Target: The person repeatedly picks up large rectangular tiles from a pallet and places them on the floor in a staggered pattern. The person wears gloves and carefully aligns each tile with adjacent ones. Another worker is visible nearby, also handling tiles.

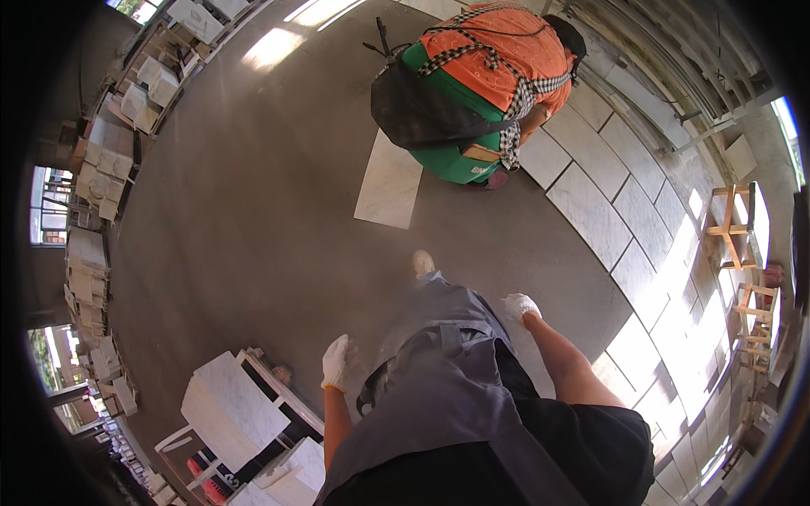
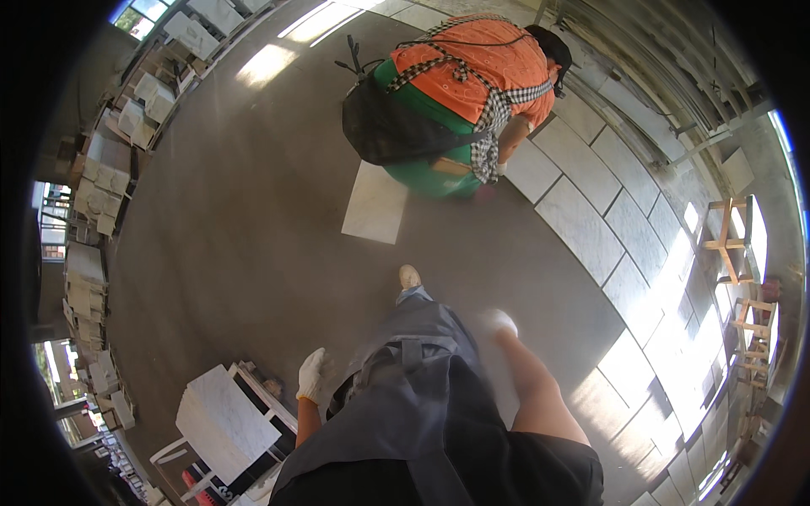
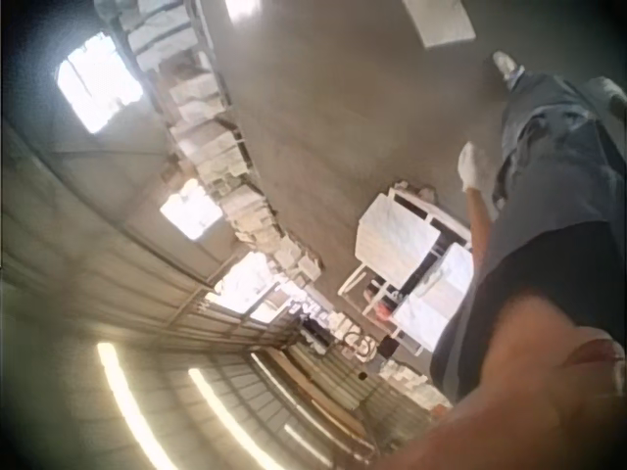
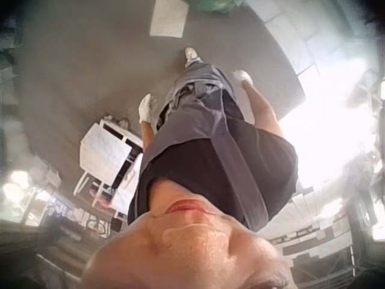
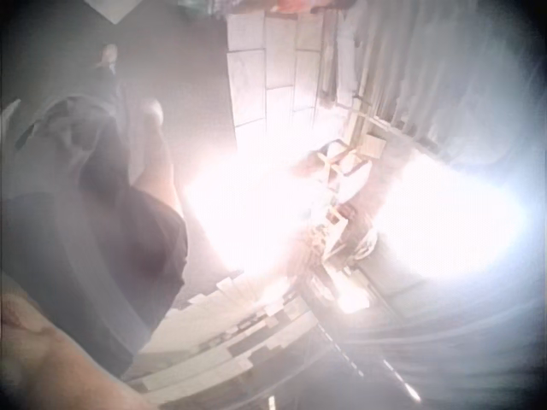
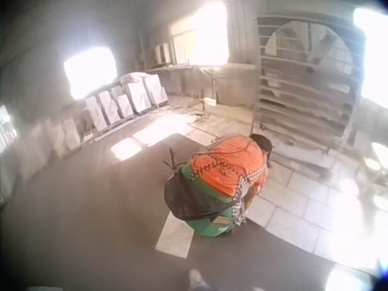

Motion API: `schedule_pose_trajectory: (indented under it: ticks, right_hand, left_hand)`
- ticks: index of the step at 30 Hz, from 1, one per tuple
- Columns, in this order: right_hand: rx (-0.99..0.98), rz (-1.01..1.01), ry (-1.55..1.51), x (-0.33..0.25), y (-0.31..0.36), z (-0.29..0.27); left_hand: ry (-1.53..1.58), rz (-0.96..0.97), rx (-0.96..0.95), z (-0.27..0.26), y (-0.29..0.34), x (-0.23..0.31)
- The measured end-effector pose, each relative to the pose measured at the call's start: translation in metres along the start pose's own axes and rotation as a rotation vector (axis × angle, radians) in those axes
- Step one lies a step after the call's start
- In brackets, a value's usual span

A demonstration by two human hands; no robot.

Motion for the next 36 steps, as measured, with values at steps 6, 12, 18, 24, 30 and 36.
schedule_pose_trajectory:
  ticks: [6,12,18,24,30,36]
  right_hand:
    - [0.098,-0.025,-0.176,-0.056,-0.069,-0.091]
    - [0.247,-0.350,-0.649,-0.148,-0.136,-0.177]
    - [0.296,-0.255,-0.777,-0.146,-0.160,-0.171]
    - [-0.026,0.199,-0.342,-0.190,-0.158,-0.225]
    - [-0.079,0.284,-0.698,-0.307,-0.222,-0.212]
    - [0.057,0.389,-0.991,-0.287,-0.339,-0.157]
  left_hand:
    - [-0.344,0.099,-0.148,-0.069,-0.023,0.010]
    - [-0.598,0.043,-0.213,-0.134,-0.048,0.035]
    - [-0.103,-0.265,-0.133,-0.106,-0.102,0.114]
    - [-0.336,-0.294,-0.290,-0.075,-0.259,0.254]
    - [-0.599,-0.198,-0.464,-0.058,-0.388,0.303]
    - [-0.882,-0.156,-0.748,0.032,-0.508,0.216]
Point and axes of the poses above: each hand's wrist, its own y-axis away from the middle knuckle, its own z-axis out of the palm, x = y × z, the point moved 7 cm from there along -y, towards the middle knuckle, and after that the axes turned 10 degrees about -x, right-handed, at the moved point
